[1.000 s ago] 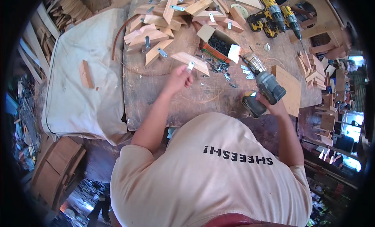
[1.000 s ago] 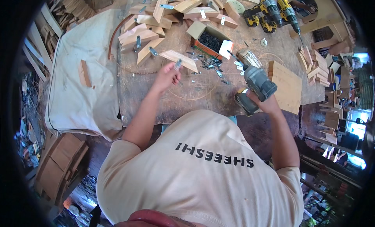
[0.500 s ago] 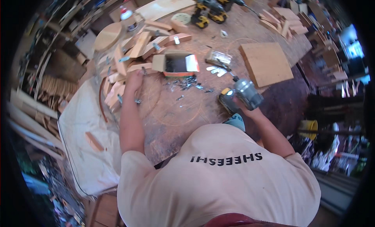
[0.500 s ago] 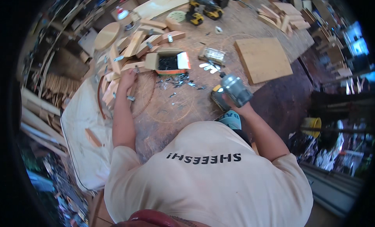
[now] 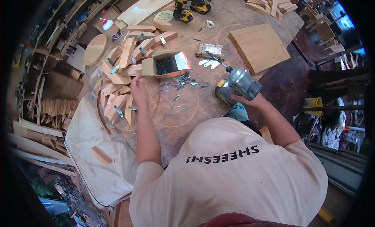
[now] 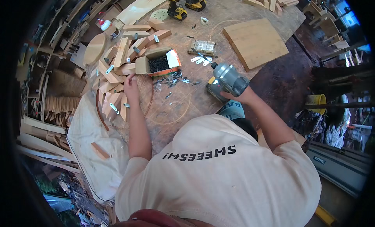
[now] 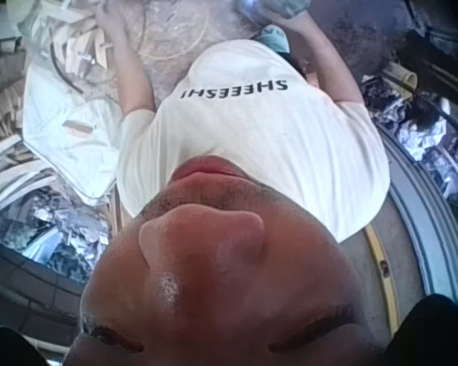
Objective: The person attaches metal hinges to curved wooden pieces by hand and using a power drill, handling individual screws and brackets one at a time on a workshop table.
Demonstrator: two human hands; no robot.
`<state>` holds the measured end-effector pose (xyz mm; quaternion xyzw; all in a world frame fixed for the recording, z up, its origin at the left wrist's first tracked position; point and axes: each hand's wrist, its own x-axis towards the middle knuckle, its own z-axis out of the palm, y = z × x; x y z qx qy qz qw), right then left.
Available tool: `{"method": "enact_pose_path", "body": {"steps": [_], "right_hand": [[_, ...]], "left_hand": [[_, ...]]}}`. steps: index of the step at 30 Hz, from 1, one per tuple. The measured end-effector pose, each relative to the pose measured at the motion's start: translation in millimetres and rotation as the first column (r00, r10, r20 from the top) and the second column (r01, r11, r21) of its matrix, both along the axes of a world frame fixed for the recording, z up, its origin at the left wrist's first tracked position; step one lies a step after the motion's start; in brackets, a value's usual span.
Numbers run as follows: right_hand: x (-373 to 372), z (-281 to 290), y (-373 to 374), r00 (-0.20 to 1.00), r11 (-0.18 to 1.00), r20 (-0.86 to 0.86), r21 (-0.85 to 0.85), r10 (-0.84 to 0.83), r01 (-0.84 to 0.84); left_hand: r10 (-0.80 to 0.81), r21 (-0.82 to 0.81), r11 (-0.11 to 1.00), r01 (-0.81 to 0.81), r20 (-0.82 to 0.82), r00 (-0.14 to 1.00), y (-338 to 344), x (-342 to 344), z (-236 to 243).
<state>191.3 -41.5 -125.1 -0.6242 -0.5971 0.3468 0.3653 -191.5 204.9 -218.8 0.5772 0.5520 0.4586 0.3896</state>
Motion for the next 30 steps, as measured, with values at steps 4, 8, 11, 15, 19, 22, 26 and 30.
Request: {"method": "enact_pose_path", "body": {"steps": [4,8,11,15,19,22,26,30], "right_hand": [[25,1,-7,0.978,0.989,0.165,-0.087,0.129,-0.116],[58,-23,-1,0.986,0.975,0.050,-0.168,0.157,-0.147],[76,-36,15,0.987,0.950,-0.127,-0.284,0.095,-0.128],[92,-50,48,0.969,0.905,-0.243,-0.405,0.033,-0.132],[82,-51,84,0.962,0.939,-0.271,-0.329,0.006,-0.099],[74,-75,120,0.979,0.953,-0.037,-0.223,0.203,-0.206],[43,-77,147,0.879,0.945,0.349,-0.114,0.326,-0.305],[40,-64,159,0.703,0.953,0.645,-0.172,0.300,-0.249]], "left_hand": [[0.047,-0.014,0.999,-0.050,-0.169,0.985,-35,1,13],[-0.092,0.176,0.976,0.130,-0.210,0.973,-31,24,38],[-0.186,0.299,0.911,0.284,-0.317,0.930,-12,53,50],[-0.132,0.362,0.827,0.431,-0.620,0.773,19,80,42],[-0.100,0.223,0.856,0.467,-0.815,0.571,31,103,43],[-0.159,0.046,0.862,0.505,-0.921,0.355,37,110,41],[-0.133,0.091,0.864,0.495,-0.907,0.399,39,109,31],[-0.098,0.162,0.863,0.478,-0.876,0.473,36,109,28]]}}
